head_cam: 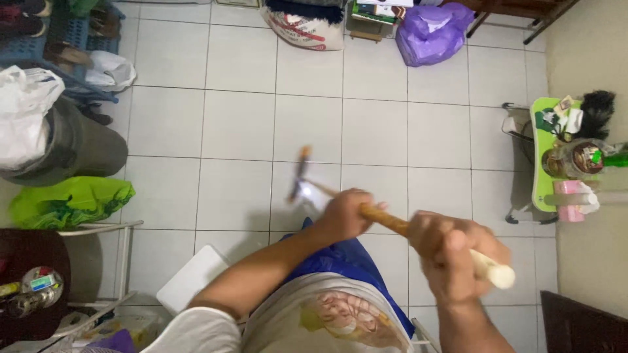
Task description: The person sweeps a tiled floor using a broom, moving back and forth across the room to gather debris. The camera is head-mounted and shows the broom and floor throughout the clip.
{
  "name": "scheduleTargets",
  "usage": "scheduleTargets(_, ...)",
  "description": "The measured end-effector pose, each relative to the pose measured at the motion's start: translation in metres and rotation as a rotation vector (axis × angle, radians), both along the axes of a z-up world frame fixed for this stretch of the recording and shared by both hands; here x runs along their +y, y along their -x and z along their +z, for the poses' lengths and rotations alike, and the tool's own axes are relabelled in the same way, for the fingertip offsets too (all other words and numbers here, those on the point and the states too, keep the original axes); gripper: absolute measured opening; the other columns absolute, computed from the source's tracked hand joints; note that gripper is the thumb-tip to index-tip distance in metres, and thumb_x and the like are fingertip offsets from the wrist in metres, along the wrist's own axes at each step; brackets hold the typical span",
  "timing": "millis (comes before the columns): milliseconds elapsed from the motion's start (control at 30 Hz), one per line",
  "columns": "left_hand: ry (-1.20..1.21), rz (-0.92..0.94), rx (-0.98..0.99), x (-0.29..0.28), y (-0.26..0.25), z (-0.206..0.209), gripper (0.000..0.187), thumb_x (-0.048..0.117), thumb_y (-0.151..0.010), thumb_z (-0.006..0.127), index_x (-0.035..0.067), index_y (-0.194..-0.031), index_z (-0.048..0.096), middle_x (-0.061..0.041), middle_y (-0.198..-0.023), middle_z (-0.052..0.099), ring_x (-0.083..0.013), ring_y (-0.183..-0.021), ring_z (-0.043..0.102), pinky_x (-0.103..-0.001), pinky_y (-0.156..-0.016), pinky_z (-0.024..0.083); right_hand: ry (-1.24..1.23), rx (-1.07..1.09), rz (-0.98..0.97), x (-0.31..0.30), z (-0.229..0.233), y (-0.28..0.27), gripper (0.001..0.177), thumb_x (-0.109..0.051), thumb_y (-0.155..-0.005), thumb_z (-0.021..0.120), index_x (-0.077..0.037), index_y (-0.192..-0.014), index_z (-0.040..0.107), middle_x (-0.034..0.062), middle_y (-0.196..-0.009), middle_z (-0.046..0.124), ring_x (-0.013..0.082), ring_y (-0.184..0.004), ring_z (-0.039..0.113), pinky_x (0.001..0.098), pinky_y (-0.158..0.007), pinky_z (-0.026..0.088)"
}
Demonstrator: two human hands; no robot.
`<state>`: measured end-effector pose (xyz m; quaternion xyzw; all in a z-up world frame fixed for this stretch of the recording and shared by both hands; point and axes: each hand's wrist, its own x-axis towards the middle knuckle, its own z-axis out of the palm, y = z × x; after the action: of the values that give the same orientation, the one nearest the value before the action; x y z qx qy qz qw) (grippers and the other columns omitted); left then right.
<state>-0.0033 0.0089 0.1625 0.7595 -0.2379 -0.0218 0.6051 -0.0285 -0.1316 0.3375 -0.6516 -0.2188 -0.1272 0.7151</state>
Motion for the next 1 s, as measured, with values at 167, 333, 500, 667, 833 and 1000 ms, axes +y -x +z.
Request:
scheduleTargets(167, -0.449, 0.474, -0.149, 0.126, 0.028, -0.161, 0.022, 0.027, -0.074, 0.083, 0.012, -0.079, 0.067, -0.009, -0.072, 0.063, -0.0326, -0.077, 0.068, -0.046, -0.069, 0.057, 0.118, -0.008, 0.027, 0.053, -0.11, -0.013, 0.025, -0.009, -0.1, 0.043, -0.012, -0.076, 0.051, 0.0017, -0.069, 0.052, 0.0129, -0.057, 0.046, 0.0289, -0.054, 0.045)
scheduleTargets(333, -0.951, 0.346, 0.442, 0.205, 0.035, -0.156, 0.013, 0.026, -0.077, 0.064, 0.015, -0.075, 0.071, -0.007, -0.079, 0.072, -0.0322, -0.093, 0.07, -0.052, -0.088, 0.053, 0.262, 0.398, 0.189, 0.126, -0.157, 0.007, 0.024, -0.003, -0.1, 0.06, 0.003, -0.077, 0.057, 0.0178, -0.066, 0.062, 0.0282, -0.068, 0.055, 0.0407, -0.074, 0.046)
scheduleTargets(500, -0.644, 0.417, -0.174, 0.131, 0.039, -0.203, 0.016, 0.021, -0.086, 0.073, 0.024, -0.073, 0.063, 0.003, -0.07, 0.064, -0.0226, -0.073, 0.065, -0.038, -0.074, 0.051, 0.373, 0.345, -0.26, 0.081, -0.149, 0.024, 0.03, -0.033, -0.089, 0.068, -0.012, -0.07, 0.077, 0.0051, -0.047, 0.062, 0.0226, -0.042, 0.064, 0.032, -0.046, 0.047)
scheduleTargets(667, -0.209, 0.27, -0.022, -0.009, -0.001, -0.1, 0.043, 0.026, -0.097, 0.063, 0.006, -0.059, 0.06, -0.02, -0.061, 0.064, -0.0444, -0.068, 0.066, -0.052, -0.066, 0.051, 0.151, 0.095, -0.151, 0.011, -0.068, 0.001, 0.051, 0.002, -0.098, 0.049, -0.009, -0.049, 0.048, 0.0031, -0.038, 0.041, 0.0167, -0.032, 0.035, 0.0292, -0.037, 0.04)
scheduleTargets(833, -0.058, 0.102, 0.217, -0.053, -0.052, -0.084, 0.045, 0.038, -0.096, 0.055, 0.013, -0.058, 0.057, -0.008, -0.061, 0.064, -0.0282, -0.067, 0.067, -0.038, -0.067, 0.051, 0.384, -0.059, -0.158, 0.025, -0.023, -0.03, 0.055, 0.003, -0.099, 0.051, -0.012, -0.047, 0.044, 0.0031, -0.035, 0.04, 0.016, -0.032, 0.031, 0.0281, -0.035, 0.031)
scheduleTargets(1000, -0.094, 0.033, 0.421, -0.015, -0.051, 0.002, 0.046, 0.04, -0.094, 0.053, 0.014, -0.056, 0.055, -0.007, -0.058, 0.063, -0.0274, -0.062, 0.063, -0.044, -0.066, 0.048, 0.302, -0.158, -0.197, 0.019, -0.004, -0.036, 0.049, 0.0, -0.099, 0.05, -0.009, -0.052, 0.041, 0.0014, -0.04, 0.034, 0.0144, -0.036, 0.029, 0.027, -0.039, 0.032)
